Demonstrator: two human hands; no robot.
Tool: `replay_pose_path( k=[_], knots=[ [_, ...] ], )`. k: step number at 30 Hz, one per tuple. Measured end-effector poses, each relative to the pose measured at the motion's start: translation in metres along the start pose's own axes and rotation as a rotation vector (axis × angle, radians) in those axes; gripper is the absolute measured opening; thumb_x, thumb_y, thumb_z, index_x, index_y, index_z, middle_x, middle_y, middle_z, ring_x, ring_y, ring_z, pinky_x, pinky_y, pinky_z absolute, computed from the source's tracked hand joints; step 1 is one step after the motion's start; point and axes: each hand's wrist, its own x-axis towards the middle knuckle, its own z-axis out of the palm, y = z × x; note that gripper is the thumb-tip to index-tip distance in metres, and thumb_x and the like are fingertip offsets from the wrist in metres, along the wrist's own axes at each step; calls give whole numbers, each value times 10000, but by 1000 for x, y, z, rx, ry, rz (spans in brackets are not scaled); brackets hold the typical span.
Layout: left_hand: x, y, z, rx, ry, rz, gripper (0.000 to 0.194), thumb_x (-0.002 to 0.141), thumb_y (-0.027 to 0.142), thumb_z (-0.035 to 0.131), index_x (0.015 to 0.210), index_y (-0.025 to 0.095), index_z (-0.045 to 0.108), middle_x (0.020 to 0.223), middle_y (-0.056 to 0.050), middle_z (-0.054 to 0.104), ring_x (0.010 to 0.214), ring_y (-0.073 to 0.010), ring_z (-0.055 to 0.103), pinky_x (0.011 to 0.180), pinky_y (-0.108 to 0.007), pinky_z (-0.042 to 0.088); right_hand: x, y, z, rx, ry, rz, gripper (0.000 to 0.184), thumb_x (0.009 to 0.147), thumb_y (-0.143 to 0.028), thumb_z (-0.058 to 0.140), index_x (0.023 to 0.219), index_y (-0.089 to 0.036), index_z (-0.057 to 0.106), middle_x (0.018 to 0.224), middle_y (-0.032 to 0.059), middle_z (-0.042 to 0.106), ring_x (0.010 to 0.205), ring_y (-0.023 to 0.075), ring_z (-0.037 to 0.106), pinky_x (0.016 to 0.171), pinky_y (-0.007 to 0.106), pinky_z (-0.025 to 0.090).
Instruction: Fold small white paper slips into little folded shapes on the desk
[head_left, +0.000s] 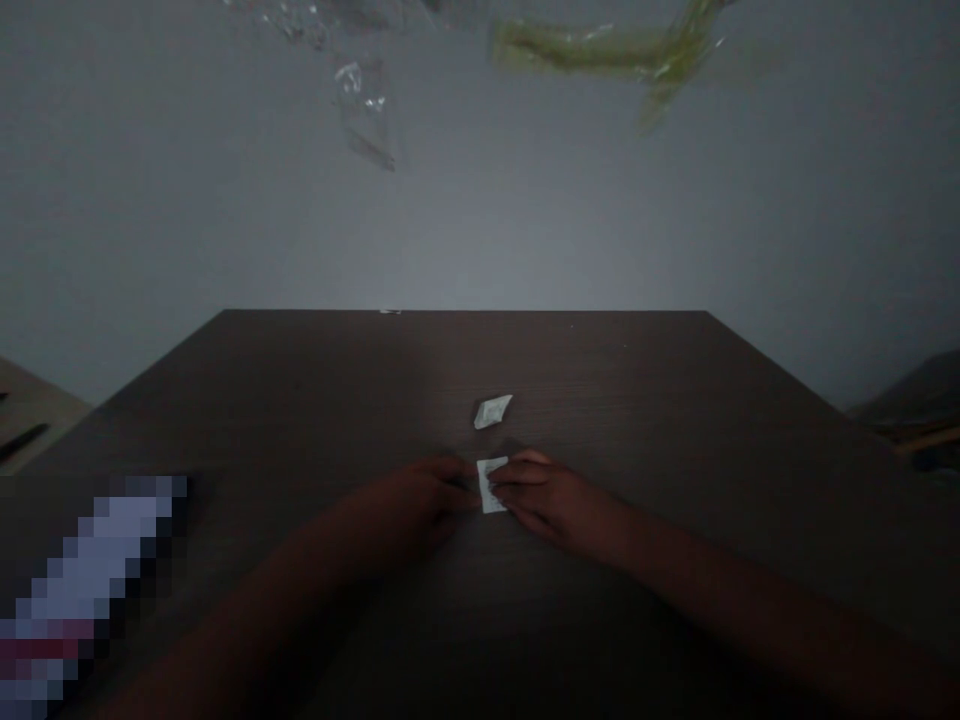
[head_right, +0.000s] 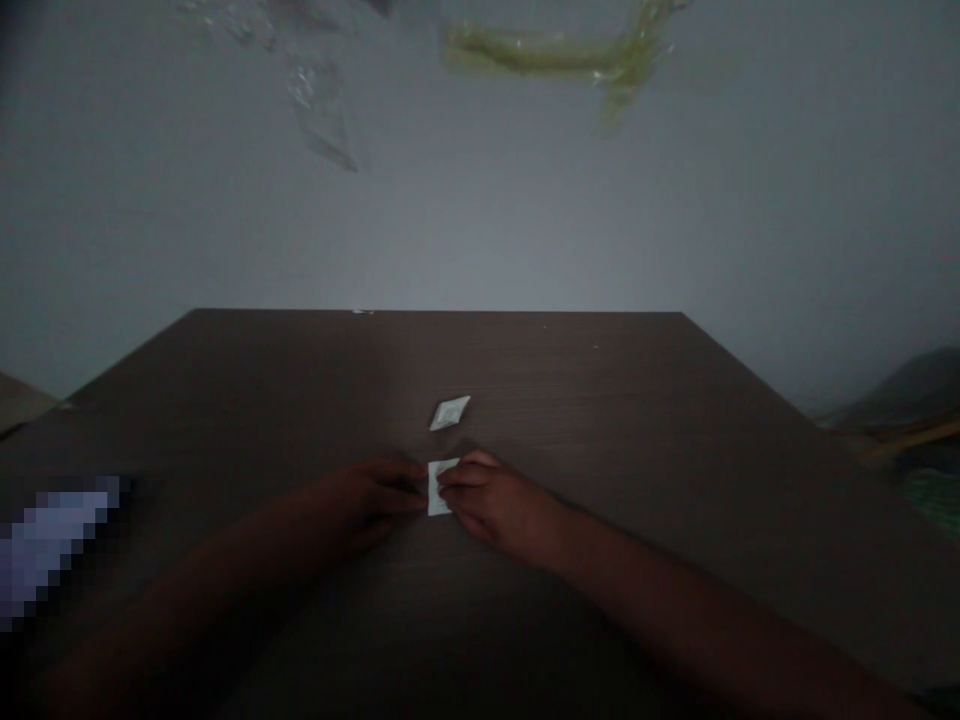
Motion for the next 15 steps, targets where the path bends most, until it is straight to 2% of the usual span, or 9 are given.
replay_pose_path(
  k=[3,6,11,15],
  knots=[
    [1,-1,-2,-157,-172,-18,304,915,-15,637,1002,214,818,1364,-37,759,1159,-194,763,1092,-298,553,0,1,3,-10,11,-29,215,1057,-112,614,1208,-168,757,1221,127,775,1133,243,702,1009,404,615],
    [3,0,-5,-215,-234,-56,321,932,-17,623,1049,208,821,1406,-60,740,1227,-244,737,1142,-368,535,0,2,5,-21,36,-45,198,1049,-108,631,1200,-135,755,1214,142,771,1121,246,696,1011,395,611],
    [4,-2,-2,-248,-204,-88,337,960,18,581,1079,229,815,1383,-46,743,1215,-257,728,1138,-393,536,0,0,3,-22,-3,-18,230,1053,-115,628,1247,-166,739,1247,124,762,1158,251,688,1041,412,601],
    [8,-11,13,-206,-80,-142,267,991,78,580,1127,198,776,1241,-83,761,1124,-249,735,1064,-390,573,0,0,1,-19,3,-15,258,1055,-117,612,1273,-187,731,1258,123,764,1159,251,692,1032,428,604]
  ],
)
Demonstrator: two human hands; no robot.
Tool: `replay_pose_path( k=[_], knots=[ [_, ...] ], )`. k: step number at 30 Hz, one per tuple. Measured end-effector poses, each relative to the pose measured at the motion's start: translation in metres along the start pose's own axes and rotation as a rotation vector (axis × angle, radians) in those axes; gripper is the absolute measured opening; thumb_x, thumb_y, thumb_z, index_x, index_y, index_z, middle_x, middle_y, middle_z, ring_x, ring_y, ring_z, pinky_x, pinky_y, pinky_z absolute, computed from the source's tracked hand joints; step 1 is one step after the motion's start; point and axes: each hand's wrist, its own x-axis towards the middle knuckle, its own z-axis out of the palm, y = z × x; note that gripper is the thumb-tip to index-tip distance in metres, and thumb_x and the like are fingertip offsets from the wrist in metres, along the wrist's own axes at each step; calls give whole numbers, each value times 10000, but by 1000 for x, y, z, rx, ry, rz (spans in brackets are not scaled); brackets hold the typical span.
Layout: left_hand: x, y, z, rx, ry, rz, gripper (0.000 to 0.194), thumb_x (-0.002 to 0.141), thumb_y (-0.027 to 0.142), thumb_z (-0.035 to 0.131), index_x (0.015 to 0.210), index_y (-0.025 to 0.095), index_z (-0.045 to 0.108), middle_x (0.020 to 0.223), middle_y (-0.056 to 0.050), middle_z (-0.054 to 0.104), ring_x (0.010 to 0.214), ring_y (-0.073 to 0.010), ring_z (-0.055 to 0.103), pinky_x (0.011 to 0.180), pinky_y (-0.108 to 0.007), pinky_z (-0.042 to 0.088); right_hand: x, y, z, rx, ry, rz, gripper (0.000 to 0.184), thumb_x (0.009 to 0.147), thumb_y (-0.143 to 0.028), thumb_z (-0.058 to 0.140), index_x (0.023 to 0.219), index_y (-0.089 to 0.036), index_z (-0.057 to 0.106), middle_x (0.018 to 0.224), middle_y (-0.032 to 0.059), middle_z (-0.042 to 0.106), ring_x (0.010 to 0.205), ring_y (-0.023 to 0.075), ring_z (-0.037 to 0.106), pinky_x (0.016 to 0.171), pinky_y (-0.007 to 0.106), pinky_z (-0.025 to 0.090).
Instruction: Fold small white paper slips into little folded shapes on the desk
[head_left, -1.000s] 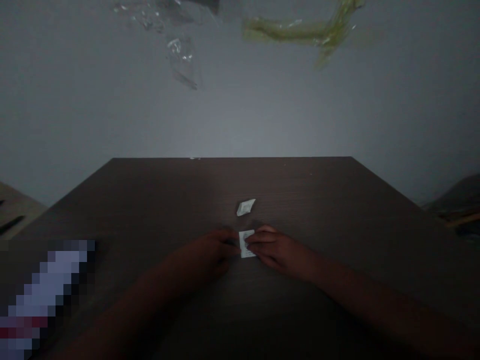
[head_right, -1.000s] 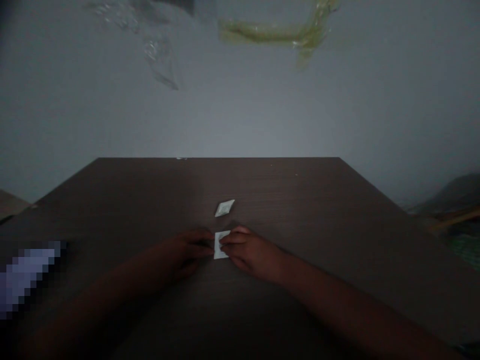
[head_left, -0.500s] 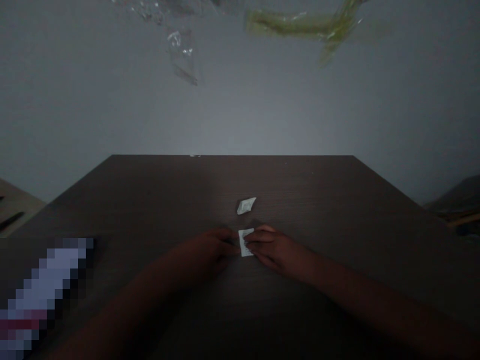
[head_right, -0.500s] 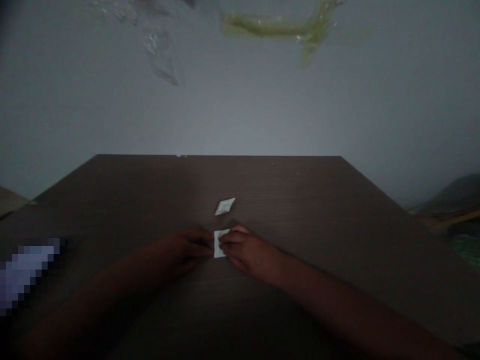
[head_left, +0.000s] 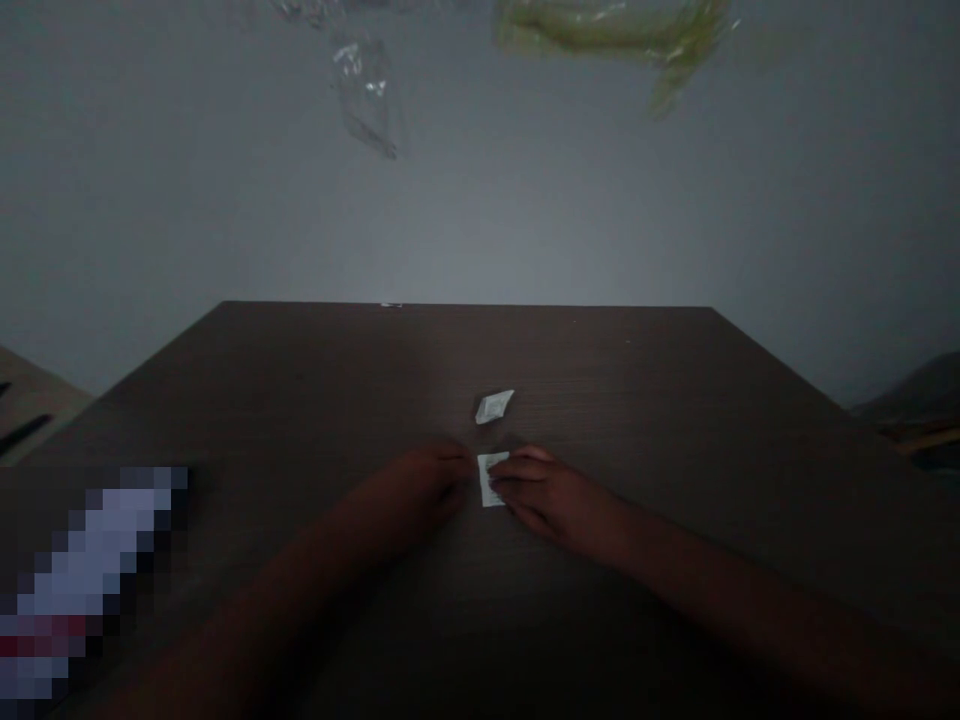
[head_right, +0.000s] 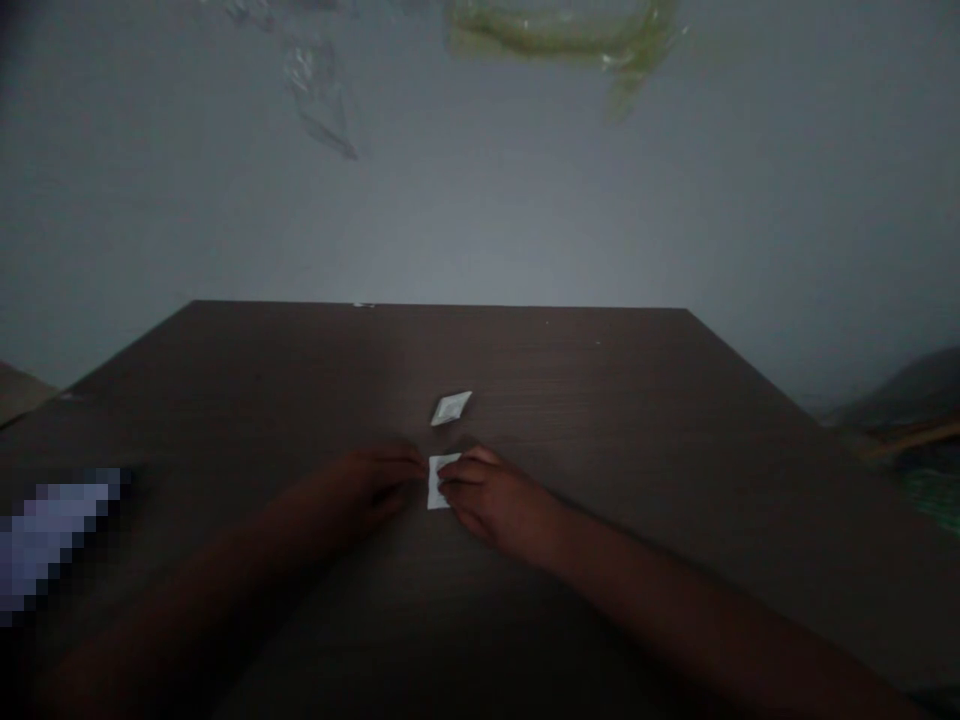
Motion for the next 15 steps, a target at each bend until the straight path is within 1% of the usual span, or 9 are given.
replay_pose_path(
  k=[1,3,6,11,15],
  knots=[
    [2,-2,4,7,37,-9,251,994,83,586,1145,184,760,1237,-94,754,1134,-251,727,1066,-392,571,0,0,0,3,8,-7,246,1054,-114,611,1257,-178,734,1245,123,768,1141,249,696,1023,422,608],
    [4,-6,10,17,102,-18,273,992,84,603,1222,171,722,1309,-114,724,1222,-263,690,1112,-410,549,0,-1,0,10,14,-20,216,1054,-112,607,1218,-163,739,1218,118,776,1115,245,700,1013,411,610],
    [5,-10,20,20,156,-9,385,986,107,647,1364,182,657,1417,-122,682,1342,-279,629,1184,-452,507,0,-3,-1,23,16,-49,195,1064,-120,591,1186,-160,738,1192,110,783,1112,237,700,1014,401,606],
    [5,-23,32,-6,211,40,458,968,137,677,1413,242,642,1389,-89,720,1303,-279,673,1159,-474,536,0,-7,-5,54,16,-57,181,1079,-139,583,1173,-145,738,1164,108,785,1118,227,695,1040,385,591],
    [5,-27,33,-15,238,47,471,968,169,676,1430,249,640,1392,-95,727,1302,-293,680,1148,-477,546,0,-8,-6,49,-12,-55,166,1072,-172,618,1188,-154,735,1204,114,773,1183,243,674,1085,417,570]
  ],
)
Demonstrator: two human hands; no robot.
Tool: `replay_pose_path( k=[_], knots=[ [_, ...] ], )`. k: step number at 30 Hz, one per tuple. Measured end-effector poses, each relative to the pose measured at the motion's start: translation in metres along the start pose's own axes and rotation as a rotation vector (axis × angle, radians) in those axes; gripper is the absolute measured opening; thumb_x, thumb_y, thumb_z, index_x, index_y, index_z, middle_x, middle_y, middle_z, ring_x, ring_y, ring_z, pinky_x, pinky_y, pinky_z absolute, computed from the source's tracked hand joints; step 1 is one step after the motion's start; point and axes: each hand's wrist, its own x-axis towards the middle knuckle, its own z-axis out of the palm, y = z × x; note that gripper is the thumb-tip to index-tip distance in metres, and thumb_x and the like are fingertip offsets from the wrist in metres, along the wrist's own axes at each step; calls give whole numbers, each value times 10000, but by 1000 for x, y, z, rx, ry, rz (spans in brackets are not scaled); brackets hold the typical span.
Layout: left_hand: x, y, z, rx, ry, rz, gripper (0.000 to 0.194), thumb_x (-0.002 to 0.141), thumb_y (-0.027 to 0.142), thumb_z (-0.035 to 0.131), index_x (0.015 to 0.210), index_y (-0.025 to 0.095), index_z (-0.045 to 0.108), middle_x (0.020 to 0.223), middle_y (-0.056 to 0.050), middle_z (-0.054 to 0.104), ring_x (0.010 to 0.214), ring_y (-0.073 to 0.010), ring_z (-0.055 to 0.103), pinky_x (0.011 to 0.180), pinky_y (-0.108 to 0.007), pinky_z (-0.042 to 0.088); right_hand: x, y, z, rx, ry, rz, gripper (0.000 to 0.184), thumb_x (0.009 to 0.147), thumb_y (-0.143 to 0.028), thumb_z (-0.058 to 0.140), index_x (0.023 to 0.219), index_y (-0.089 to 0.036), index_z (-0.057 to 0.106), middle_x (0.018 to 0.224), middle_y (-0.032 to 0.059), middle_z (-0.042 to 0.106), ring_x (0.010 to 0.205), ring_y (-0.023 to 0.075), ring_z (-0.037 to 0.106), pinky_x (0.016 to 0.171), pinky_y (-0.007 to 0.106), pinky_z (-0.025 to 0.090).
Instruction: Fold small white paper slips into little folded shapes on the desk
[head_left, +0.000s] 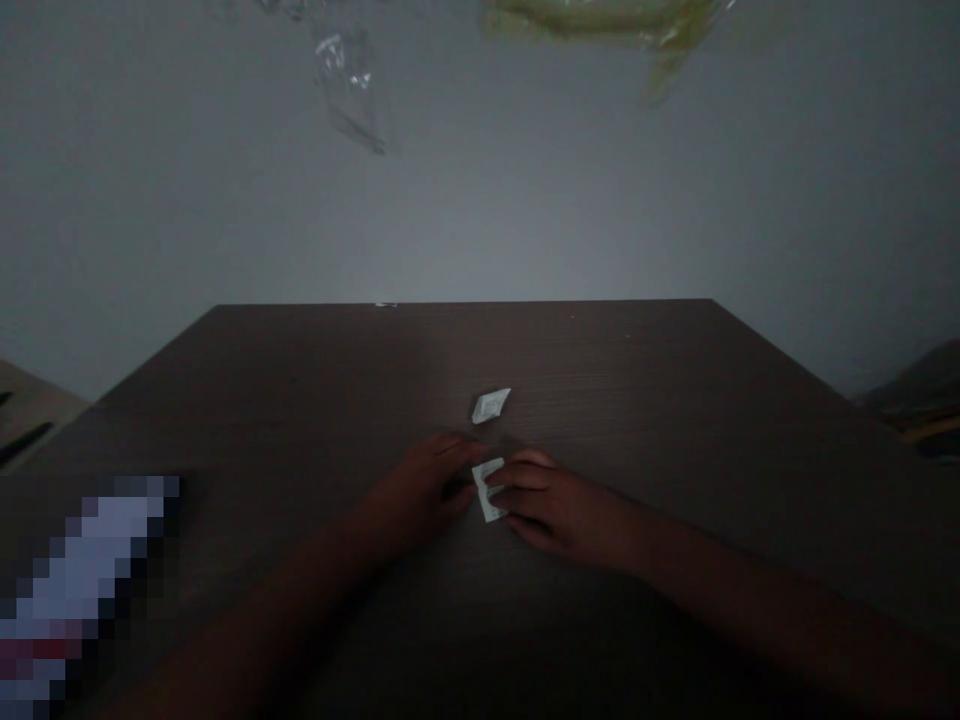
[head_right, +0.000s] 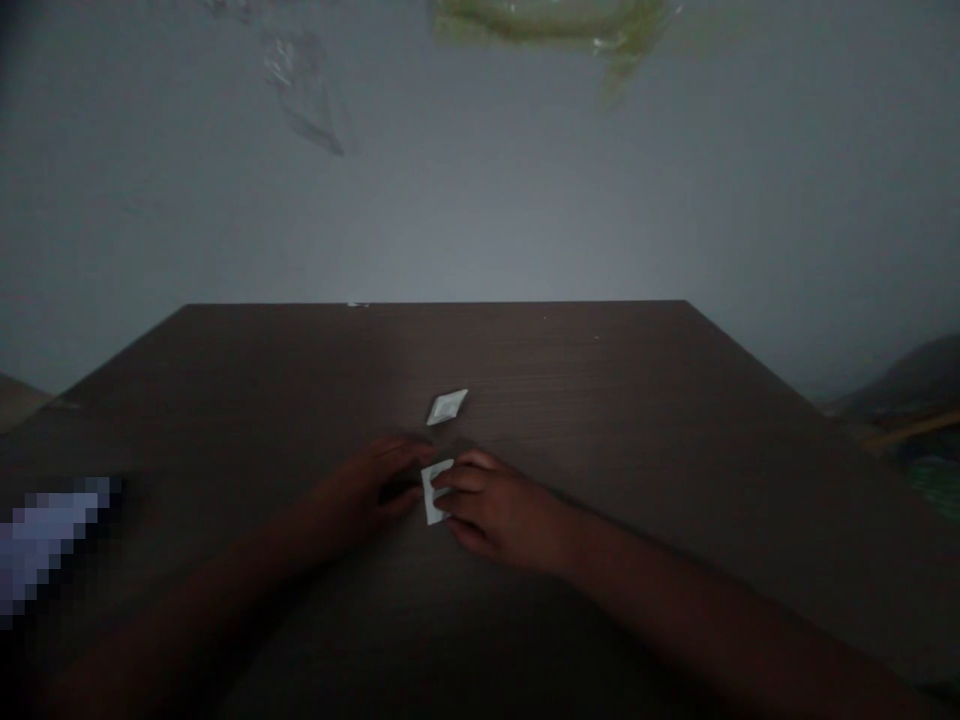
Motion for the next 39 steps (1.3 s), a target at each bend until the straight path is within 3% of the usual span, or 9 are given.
replay_pose_path(
  k=[10,15,20,27,39],
  knots=[
    [0,-6,1,-38,-12,3,474,965,215,701,1435,246,647,1400,-113,727,1317,-316,677,1162,-531,533,-2,2,2,-18,30,0,163,1063,-174,649,1195,-146,741,1211,121,766,1215,249,664,1079,416,575],
    [1,-3,0,-41,-14,-6,448,971,205,696,1414,258,660,1367,-79,741,1273,-290,697,1138,-464,549,-2,3,2,-19,28,-5,170,1083,-194,634,1210,-151,738,1198,115,769,1220,236,673,1085,407,571],
    [5,4,-5,-43,-27,8,396,954,171,695,1343,242,685,1301,-73,755,1226,-272,701,1104,-454,555,-3,5,2,-14,10,-27,199,1072,-179,652,1252,-167,736,1223,107,778,1237,222,669,1110,403,547],
    [8,23,-19,-34,-102,-4,210,968,103,620,1052,214,778,1136,-30,747,1097,-226,714,1025,-343,552,-2,3,0,-3,-32,3,206,1084,-186,627,1245,-191,755,1268,111,773,1268,236,650,1100,425,558],
    [6,39,-18,25,-111,-39,131,956,182,727,1079,224,749,1167,-43,725,1140,-263,688,1037,-377,536,-2,-6,-7,-102,-76,-1,273,1083,-181,609,1326,-146,727,1410,140,723,1353,269,618,1153,434,543]
  ],
)
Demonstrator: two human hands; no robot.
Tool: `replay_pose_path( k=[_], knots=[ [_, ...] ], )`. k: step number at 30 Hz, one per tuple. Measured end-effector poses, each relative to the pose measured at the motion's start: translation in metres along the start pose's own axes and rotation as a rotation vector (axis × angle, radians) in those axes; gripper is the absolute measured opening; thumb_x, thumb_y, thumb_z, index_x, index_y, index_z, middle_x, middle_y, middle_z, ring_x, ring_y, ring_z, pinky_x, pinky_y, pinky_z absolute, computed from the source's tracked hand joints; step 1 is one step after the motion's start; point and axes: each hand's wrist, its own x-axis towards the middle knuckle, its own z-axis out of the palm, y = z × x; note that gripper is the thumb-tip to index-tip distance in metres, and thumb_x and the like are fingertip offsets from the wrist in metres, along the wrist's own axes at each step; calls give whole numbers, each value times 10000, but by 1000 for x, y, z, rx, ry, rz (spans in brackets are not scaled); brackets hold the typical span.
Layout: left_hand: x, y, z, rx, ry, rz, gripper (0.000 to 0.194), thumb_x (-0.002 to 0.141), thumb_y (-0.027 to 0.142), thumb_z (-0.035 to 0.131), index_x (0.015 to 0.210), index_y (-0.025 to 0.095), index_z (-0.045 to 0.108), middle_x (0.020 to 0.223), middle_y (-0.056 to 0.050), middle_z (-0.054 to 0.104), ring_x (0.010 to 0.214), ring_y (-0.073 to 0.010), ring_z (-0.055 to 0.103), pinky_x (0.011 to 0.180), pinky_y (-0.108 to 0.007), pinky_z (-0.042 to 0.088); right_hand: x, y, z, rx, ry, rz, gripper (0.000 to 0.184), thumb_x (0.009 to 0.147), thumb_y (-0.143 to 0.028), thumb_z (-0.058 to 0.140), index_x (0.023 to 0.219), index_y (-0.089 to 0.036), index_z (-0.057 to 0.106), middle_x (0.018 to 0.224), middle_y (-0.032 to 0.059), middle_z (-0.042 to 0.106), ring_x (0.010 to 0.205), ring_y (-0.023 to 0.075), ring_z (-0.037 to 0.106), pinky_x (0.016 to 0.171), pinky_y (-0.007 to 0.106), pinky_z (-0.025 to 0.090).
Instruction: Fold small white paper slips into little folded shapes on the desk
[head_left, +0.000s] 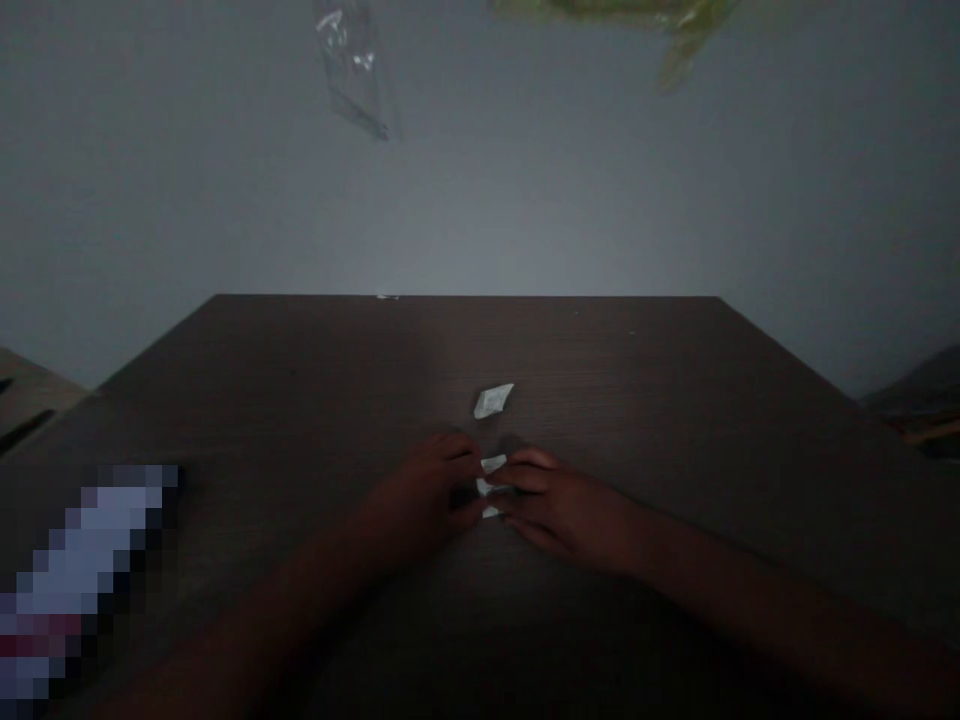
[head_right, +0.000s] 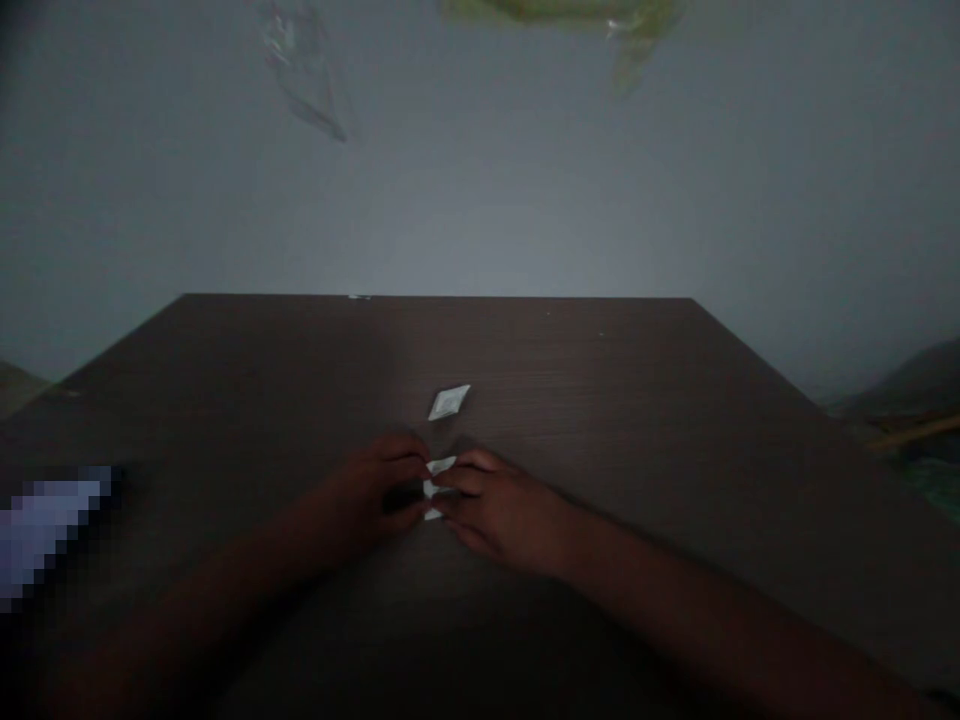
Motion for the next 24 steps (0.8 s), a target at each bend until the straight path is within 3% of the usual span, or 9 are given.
replay_pose_path(
  k=[7,12,16,21,24],
  knots=[
    [-1,-2,3,39,6,-38,257,864,180,807,1101,232,722,1219,-74,724,1169,-310,679,1052,-460,551,1,-1,1,33,1,5,246,1064,-151,612,1269,-182,745,1303,115,771,1328,252,645,1163,448,526],
    [-4,-1,7,67,20,-36,313,876,144,776,1175,197,700,1306,-109,702,1220,-325,664,1079,-496,550,3,-4,-1,31,-20,31,252,1062,-154,605,1277,-132,736,1275,131,773,1280,261,655,1137,430,541],
    [-7,0,11,37,2,-16,354,893,101,723,1224,224,706,1259,-87,732,1189,-303,689,1080,-481,552,3,-4,0,54,-24,44,268,1081,-168,587,1311,-166,726,1272,113,778,1257,244,662,1153,440,521],
    [-4,4,6,34,-31,-4,291,918,99,698,1170,238,743,1163,-60,750,1114,-272,708,1031,-423,565,1,1,3,151,25,71,251,1080,-149,575,1253,-192,751,1245,92,796,1204,230,684,1111,428,536],
    [-1,5,4,87,-80,-25,185,918,109,720,1069,208,759,1150,-81,756,1119,-290,711,1027,-444,569,2,10,3,184,45,144,221,1066,-143,605,1205,-188,770,1219,95,800,1140,223,701,1058,415,557]
  ],
)
